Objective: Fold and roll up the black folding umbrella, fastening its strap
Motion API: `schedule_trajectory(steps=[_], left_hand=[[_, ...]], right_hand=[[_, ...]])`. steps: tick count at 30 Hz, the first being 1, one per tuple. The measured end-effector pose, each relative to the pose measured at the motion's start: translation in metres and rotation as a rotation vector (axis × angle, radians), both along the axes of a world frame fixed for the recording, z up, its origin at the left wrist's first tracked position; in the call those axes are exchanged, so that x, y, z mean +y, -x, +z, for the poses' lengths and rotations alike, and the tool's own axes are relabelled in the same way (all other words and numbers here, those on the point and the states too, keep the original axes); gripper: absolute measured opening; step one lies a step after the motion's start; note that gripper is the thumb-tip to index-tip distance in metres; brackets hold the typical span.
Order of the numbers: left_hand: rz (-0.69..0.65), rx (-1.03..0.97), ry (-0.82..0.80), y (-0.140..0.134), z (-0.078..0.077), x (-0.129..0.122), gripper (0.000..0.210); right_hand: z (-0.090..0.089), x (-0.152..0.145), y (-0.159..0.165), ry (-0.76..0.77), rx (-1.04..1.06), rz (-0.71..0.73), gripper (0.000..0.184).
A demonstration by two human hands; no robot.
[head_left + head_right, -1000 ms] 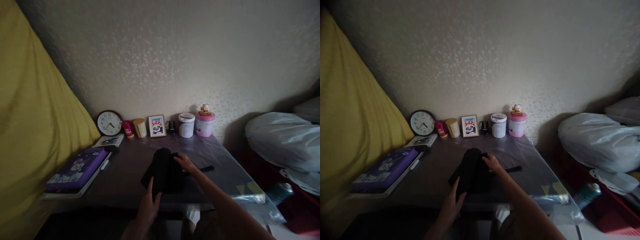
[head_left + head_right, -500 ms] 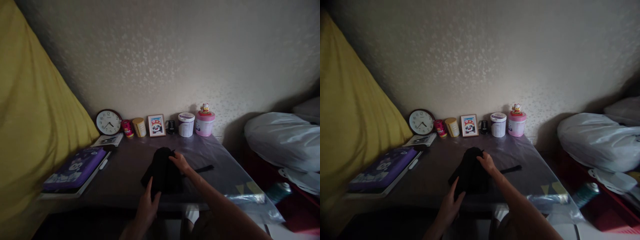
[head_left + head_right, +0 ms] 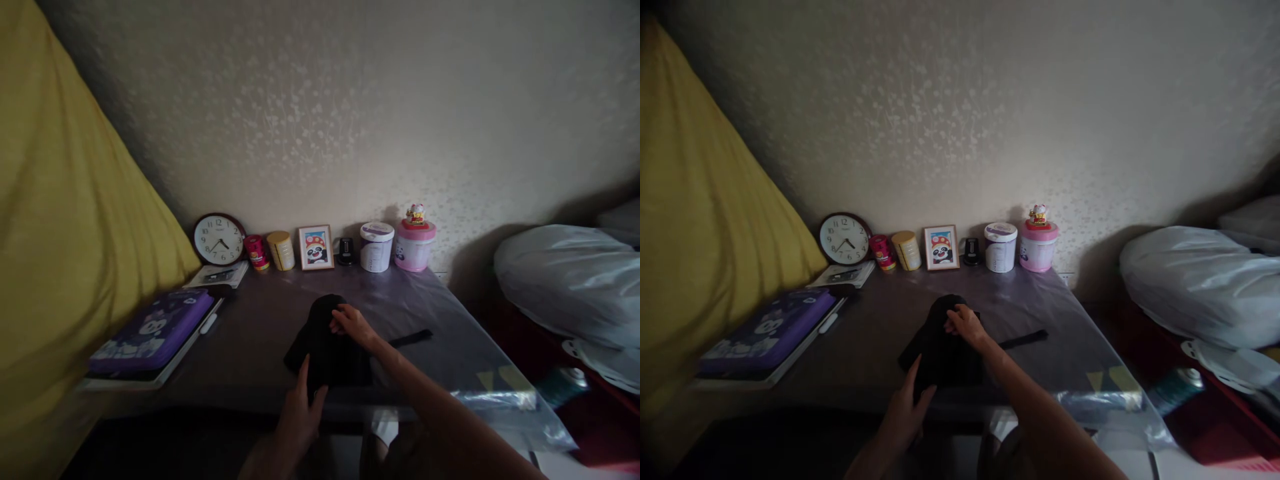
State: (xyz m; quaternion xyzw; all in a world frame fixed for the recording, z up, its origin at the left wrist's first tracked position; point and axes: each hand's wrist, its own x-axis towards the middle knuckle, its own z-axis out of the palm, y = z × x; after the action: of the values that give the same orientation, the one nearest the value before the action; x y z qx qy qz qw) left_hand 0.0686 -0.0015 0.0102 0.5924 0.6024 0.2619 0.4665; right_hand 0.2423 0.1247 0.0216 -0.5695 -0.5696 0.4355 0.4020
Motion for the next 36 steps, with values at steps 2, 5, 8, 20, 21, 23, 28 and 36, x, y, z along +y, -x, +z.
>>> schedule_trajectory(steps=[2, 5, 8, 20, 21, 23, 28, 36], left_hand=[[-0.002, 0.011, 0.002, 0.0, -0.003, 0.001, 0.074], [-0.006, 0.011, -0.015, 0.0, -0.006, 0.001, 0.07], [0.013, 0.02, -0.054, 0.001, -0.007, 0.002, 0.069], [-0.115, 0.169, -0.192, -0.003, 0.008, 0.0, 0.071], [-0.133, 0.18, -0.189, -0.003, 0.01, 0.0, 0.068], [-0.138, 0.181, -0.174, -0.003, 0.011, 0.001, 0.064], [-0.113, 0.102, -0.195, -0.002, 0.005, 0.002, 0.062], [-0.14, 0.109, -0.241, 0.003, -0.005, 0.004, 0.062]], right_hand=[[0.0, -0.002, 0.001, -0.02, 0.033, 0.063, 0.03], [-0.003, -0.005, 0.0, -0.149, -0.063, 0.151, 0.032], [-0.006, -0.009, 0.003, -0.33, -0.298, 0.174, 0.041], [0.007, -0.027, 0.009, -0.624, -0.712, 0.225, 0.025], [0.007, -0.029, 0.009, -0.629, -0.718, 0.231, 0.025], [0.007, -0.031, 0.008, -0.641, -0.714, 0.239, 0.023], [-0.001, -0.025, -0.003, -0.685, -0.708, 0.186, 0.024], [-0.017, 0.017, -0.041, -0.482, -0.77, -0.051, 0.043]])
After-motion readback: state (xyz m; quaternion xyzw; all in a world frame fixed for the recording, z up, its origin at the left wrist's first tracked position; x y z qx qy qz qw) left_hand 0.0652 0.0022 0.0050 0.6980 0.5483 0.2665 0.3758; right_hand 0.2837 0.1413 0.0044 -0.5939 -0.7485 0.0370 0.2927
